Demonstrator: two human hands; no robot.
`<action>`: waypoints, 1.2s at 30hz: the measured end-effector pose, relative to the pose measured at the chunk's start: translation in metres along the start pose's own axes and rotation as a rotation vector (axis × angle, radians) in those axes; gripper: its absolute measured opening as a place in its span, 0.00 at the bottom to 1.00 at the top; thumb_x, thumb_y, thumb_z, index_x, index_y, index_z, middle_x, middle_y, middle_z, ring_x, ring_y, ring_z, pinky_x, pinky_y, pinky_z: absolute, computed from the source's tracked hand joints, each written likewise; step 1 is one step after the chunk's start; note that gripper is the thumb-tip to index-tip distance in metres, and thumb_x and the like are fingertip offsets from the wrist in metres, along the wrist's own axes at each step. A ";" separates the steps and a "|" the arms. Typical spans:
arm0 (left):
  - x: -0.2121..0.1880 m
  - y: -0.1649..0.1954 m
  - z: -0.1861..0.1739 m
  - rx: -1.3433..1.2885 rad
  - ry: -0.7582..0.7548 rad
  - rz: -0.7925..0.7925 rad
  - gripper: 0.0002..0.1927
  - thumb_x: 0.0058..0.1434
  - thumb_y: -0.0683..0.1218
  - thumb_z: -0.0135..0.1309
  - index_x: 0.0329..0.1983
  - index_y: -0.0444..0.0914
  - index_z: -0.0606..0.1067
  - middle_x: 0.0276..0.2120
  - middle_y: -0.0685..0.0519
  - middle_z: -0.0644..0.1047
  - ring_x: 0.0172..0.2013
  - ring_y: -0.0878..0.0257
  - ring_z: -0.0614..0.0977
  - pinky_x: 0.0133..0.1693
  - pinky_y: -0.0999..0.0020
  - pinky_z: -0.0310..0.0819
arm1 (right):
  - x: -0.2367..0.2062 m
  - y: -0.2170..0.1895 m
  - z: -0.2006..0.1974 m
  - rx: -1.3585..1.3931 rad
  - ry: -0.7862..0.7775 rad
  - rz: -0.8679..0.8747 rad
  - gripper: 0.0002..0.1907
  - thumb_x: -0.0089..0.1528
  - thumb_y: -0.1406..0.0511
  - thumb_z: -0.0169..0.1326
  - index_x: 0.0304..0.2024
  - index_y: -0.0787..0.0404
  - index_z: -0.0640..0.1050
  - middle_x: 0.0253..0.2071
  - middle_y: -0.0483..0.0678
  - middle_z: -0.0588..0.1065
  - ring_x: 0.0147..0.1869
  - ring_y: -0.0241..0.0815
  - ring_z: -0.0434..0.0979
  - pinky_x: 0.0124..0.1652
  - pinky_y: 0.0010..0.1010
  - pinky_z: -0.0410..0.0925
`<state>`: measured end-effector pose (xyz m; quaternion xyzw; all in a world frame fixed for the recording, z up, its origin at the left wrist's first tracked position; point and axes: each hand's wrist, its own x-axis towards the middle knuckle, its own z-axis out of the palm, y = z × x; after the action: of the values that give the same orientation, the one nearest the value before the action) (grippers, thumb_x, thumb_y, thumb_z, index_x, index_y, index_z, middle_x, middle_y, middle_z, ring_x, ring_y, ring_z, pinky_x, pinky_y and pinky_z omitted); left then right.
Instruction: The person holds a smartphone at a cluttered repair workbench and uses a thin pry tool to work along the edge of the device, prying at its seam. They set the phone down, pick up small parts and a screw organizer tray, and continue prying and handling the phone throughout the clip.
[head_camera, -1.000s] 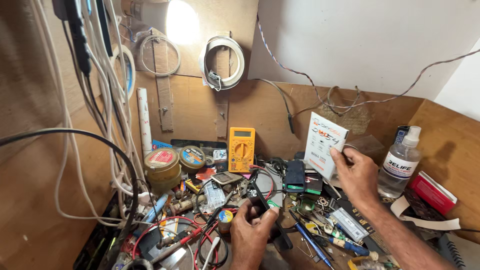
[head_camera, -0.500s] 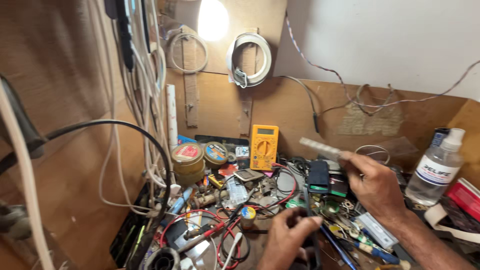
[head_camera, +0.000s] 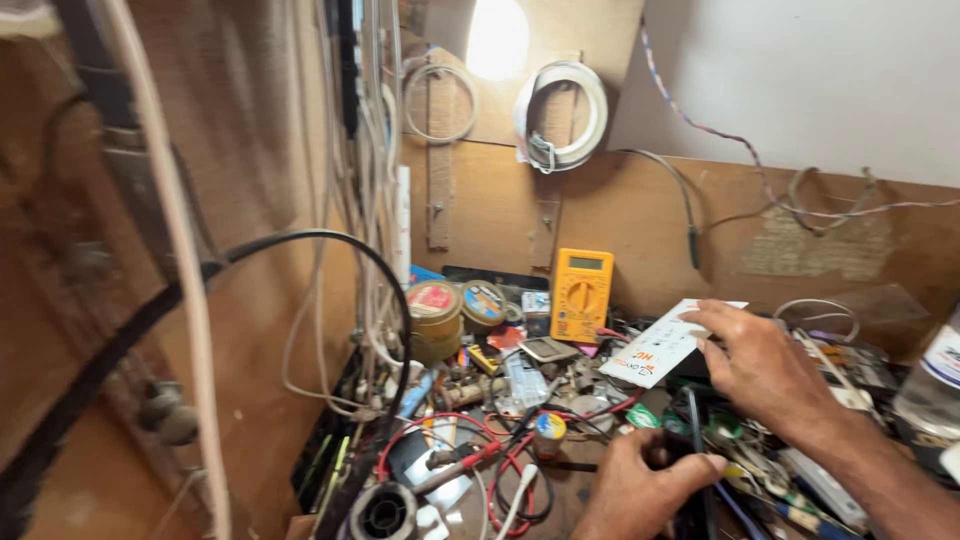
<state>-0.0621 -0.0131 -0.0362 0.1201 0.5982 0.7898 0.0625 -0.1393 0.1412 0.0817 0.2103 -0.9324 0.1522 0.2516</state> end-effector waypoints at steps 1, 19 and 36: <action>0.000 -0.001 0.000 -0.003 0.010 -0.055 0.19 0.52 0.53 0.66 0.37 0.34 0.80 0.27 0.56 0.78 0.26 0.69 0.75 0.28 0.70 0.67 | 0.002 -0.011 -0.004 0.021 -0.015 0.053 0.17 0.59 0.64 0.55 0.50 0.59 0.81 0.55 0.52 0.80 0.57 0.55 0.80 0.56 0.42 0.70; -0.002 0.000 -0.004 0.026 -0.013 -0.006 0.19 0.53 0.56 0.66 0.35 0.35 0.80 0.26 0.59 0.77 0.28 0.71 0.75 0.32 0.72 0.69 | 0.004 -0.015 0.012 -0.009 -0.149 0.193 0.14 0.57 0.60 0.64 0.44 0.58 0.84 0.44 0.51 0.83 0.47 0.53 0.85 0.48 0.39 0.74; -0.002 -0.009 -0.006 0.001 -0.032 0.068 0.20 0.55 0.57 0.66 0.36 0.35 0.80 0.29 0.58 0.78 0.29 0.71 0.75 0.32 0.73 0.69 | -0.006 0.024 0.028 -0.120 -0.256 0.262 0.16 0.56 0.54 0.66 0.43 0.51 0.87 0.39 0.55 0.85 0.44 0.55 0.87 0.49 0.40 0.77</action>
<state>-0.0623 -0.0164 -0.0467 0.1532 0.5930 0.7892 0.0453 -0.1574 0.1526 0.0511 0.0894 -0.9836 0.0996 0.1211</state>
